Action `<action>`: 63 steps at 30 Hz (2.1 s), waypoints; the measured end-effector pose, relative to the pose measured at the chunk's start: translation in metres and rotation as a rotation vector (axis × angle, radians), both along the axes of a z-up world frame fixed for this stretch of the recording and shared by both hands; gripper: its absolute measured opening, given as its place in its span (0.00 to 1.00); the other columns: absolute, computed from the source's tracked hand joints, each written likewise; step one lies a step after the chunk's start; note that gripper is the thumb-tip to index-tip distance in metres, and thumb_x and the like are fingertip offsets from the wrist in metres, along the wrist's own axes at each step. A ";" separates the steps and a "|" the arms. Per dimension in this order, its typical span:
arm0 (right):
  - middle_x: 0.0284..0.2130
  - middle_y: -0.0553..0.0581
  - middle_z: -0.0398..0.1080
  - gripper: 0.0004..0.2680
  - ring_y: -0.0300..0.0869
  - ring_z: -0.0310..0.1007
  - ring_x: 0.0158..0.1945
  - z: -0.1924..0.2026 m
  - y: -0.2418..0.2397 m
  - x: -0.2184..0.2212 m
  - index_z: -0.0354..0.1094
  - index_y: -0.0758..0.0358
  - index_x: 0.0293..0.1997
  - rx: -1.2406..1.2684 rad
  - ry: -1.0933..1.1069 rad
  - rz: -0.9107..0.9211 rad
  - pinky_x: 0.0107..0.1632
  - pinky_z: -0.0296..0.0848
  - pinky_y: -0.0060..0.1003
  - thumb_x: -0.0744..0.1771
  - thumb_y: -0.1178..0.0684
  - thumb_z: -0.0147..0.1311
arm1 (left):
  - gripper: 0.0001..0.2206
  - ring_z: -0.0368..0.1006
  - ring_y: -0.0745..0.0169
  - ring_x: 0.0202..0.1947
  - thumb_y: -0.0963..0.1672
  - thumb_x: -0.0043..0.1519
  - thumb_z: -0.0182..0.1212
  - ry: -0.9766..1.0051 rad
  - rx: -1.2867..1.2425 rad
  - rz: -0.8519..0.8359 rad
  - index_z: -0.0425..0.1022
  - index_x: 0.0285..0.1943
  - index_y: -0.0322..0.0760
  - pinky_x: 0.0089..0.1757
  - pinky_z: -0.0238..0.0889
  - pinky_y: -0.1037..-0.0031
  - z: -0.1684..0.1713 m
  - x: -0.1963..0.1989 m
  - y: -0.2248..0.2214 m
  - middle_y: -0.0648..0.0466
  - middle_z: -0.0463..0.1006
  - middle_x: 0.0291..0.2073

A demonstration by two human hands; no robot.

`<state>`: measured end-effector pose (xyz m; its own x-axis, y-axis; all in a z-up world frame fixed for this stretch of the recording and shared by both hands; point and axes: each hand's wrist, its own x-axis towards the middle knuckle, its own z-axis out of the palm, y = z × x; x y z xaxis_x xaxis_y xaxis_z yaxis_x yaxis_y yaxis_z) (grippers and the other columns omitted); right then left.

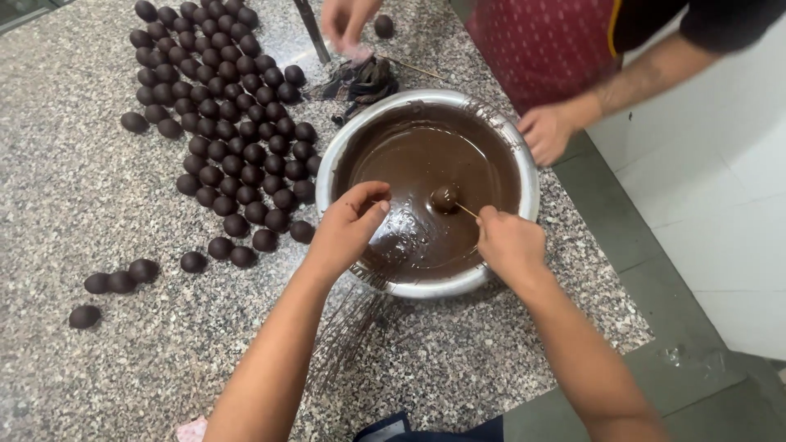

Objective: The person picks up round truffle centers, spears each one on a wooden skewer, dips and rotates it in a bowl of melted chocolate to coat it, then slides the coated ball off the skewer into a pink paper cup and sets the filled cup with rows of finished bonbons on the counter. They repeat this cycle for many centers, occasionally wiping their hands on a cloth.

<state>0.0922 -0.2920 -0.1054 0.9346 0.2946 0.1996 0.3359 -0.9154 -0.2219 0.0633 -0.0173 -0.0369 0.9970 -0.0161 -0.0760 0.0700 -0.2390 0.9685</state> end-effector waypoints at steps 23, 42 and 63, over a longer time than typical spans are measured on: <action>0.38 0.60 0.77 0.07 0.58 0.77 0.40 -0.031 -0.009 -0.047 0.75 0.53 0.52 0.150 -0.020 -0.101 0.44 0.73 0.51 0.74 0.46 0.52 | 0.14 0.72 0.65 0.34 0.47 0.68 0.55 0.067 -0.035 0.908 0.78 0.51 0.31 0.38 0.67 0.73 -0.159 -0.205 0.169 0.51 0.80 0.37; 0.35 0.59 0.77 0.06 0.56 0.77 0.38 -0.013 0.005 -0.070 0.75 0.53 0.47 0.232 -0.060 -0.144 0.42 0.73 0.49 0.71 0.48 0.54 | 0.08 0.74 0.42 0.44 0.46 0.56 0.66 0.098 0.619 0.807 0.76 0.37 0.39 0.45 0.67 0.56 -0.221 -0.103 0.130 0.47 0.79 0.41; 0.37 0.55 0.78 0.04 0.49 0.78 0.40 -0.013 0.021 -0.088 0.76 0.57 0.43 0.366 -0.246 -0.023 0.44 0.75 0.43 0.69 0.52 0.58 | 0.12 0.73 0.63 0.40 0.44 0.63 0.62 0.173 -0.826 0.822 0.78 0.54 0.34 0.41 0.70 0.70 -0.172 -0.242 0.078 0.52 0.79 0.43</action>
<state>0.0047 -0.2710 -0.1182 0.8519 0.1422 0.5040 0.3993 -0.7992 -0.4493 -0.1786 0.0606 -0.2094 0.7081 0.5192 -0.4786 0.0560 0.6343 0.7710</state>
